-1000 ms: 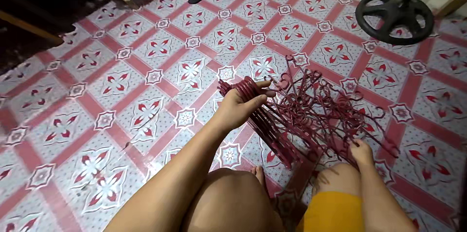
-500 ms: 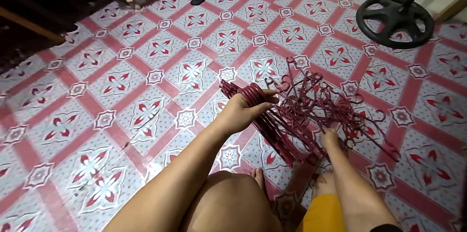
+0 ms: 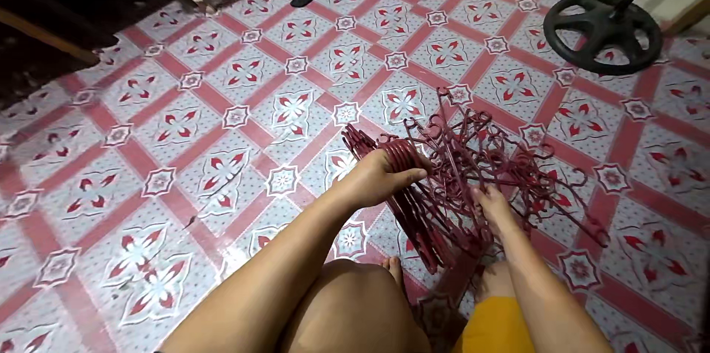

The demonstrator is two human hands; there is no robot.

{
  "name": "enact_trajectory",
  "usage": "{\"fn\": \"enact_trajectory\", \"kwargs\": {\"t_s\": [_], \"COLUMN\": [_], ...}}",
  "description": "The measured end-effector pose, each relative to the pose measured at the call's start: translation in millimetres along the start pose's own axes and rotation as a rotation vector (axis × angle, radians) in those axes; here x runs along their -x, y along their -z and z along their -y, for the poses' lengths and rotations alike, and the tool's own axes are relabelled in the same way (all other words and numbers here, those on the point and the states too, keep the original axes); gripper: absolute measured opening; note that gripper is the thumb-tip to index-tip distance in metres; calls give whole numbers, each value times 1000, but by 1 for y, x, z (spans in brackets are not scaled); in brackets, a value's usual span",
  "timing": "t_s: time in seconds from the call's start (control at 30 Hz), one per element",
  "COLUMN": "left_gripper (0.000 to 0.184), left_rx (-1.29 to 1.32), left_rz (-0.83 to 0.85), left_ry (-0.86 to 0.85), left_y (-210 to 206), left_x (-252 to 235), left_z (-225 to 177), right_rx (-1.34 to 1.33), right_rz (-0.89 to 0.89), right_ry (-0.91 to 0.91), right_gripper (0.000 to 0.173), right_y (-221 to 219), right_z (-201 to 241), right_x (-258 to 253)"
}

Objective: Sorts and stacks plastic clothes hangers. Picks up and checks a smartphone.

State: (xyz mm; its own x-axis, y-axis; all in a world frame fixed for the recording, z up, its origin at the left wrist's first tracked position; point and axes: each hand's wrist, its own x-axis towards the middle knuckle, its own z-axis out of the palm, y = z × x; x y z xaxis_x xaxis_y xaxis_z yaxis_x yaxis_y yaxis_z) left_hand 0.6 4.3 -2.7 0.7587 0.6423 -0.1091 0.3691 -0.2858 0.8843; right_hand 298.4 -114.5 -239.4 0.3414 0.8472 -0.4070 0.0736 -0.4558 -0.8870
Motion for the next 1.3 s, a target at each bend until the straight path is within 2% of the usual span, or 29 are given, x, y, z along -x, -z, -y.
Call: {"fn": "enact_trajectory", "kwargs": {"t_s": [0.13, 0.23, 0.33, 0.53, 0.77, 0.87, 1.0, 1.13, 1.23, 1.3], "left_gripper": [20, 10, 12, 22, 19, 21, 37, 35, 22, 20], "left_rx": [-50, -84, -102, -82, -152, -179, -247, -282, -296, -311], "left_rz": [40, -27, -35, -13, -11, -34, -48, -70, -44, -50], "left_ry": [68, 86, 93, 77, 102, 51, 36, -22, -23, -43], "left_y": [-6, -8, -6, -8, -8, -7, -5, -5, -3, -3], "left_x": [-5, -4, 0, -1, -2, -4, -8, -8, -7, -6], "left_z": [-7, -12, -15, -16, -20, -13, -9, -9, -19, -20], "right_rx": [-112, -185, -241, -219, -152, -122, -148, -166, -170, -165], "right_rz": [153, 207, 225, 98, -18, 14, 63, 89, 83, 82], "right_ry": [225, 347, 369, 429, 481, 512, 481, 439, 446, 453], "right_gripper": [30, 30, 30, 24, 26, 26, 23, 21, 20, 22], "right_y": [-40, -64, -71, -73, -76, -77, -75, -74, -77, -76], "right_z": [108, 139, 142, 140, 133, 135, 141, 142, 142, 143], "right_x": [67, 100, 105, 107, 108, 116, 122, 120, 121, 124]}}
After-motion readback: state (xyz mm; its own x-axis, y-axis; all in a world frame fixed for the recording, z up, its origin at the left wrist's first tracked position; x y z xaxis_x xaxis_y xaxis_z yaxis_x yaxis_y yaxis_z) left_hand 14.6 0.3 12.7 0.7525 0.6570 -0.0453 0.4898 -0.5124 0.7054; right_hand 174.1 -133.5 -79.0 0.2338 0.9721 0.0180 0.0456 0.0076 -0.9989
